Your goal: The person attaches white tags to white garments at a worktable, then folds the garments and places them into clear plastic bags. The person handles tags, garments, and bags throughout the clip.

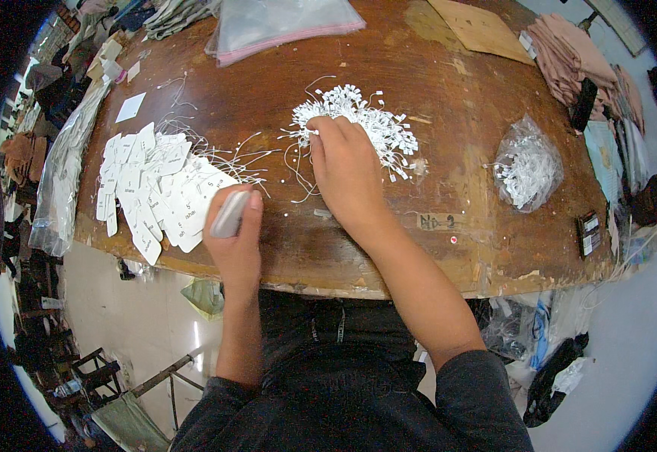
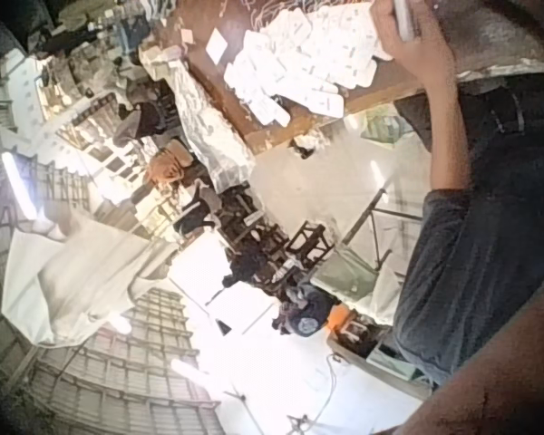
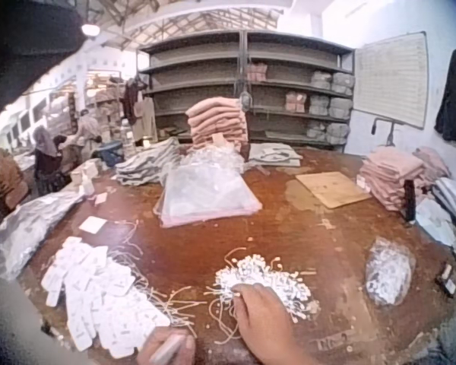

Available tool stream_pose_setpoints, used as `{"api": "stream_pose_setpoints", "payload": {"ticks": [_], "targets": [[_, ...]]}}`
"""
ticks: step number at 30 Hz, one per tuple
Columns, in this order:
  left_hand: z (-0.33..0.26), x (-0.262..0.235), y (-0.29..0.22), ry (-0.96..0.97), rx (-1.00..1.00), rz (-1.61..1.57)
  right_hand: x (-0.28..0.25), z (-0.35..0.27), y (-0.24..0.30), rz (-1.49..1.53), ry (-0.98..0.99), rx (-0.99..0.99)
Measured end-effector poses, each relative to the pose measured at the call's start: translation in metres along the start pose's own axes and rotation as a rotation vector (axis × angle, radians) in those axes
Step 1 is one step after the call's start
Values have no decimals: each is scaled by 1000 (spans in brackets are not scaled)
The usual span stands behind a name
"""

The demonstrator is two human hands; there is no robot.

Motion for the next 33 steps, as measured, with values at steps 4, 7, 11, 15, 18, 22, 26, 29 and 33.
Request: {"api": "stream_pose_setpoints", "payload": {"ticks": [4, 7, 11, 15, 18, 22, 26, 29, 33], "targets": [[-2, 6, 5, 57, -25, -25, 1, -1, 5, 395, -105, 89], [-3, 5, 8, 92, -4, -38, 2, -3, 7, 890, -154, 322], [-1, 7, 8, 55, 136, -51, 5, -11, 15, 733, 80, 200], [1, 9, 8, 102, 142, -35, 10, -14, 20, 282, 166, -180], [1, 8, 8, 124, 138, -23, 6, -7, 18, 178, -94, -99], [0, 7, 8, 131, 124, -17, -11, -1, 18, 92, -298, -193], [0, 8, 10, 117, 150, -52, -2, -12, 28, 473, 226, -56], [0, 9, 12, 136, 195, -132, 8, -18, 33, 547, 335, -155], [-3, 6, 12, 193, 101, -225, 11, -19, 32, 434, 267, -290]]}}
Point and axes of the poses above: each hand's wrist, its own z-axis towards the middle knuckle, its own x-axis out of the palm, y = z × x, the point moved 1 cm from there along z, towards the middle knuckle, and after that the axes turned 15 degrees about z, right-handed, at the moved point
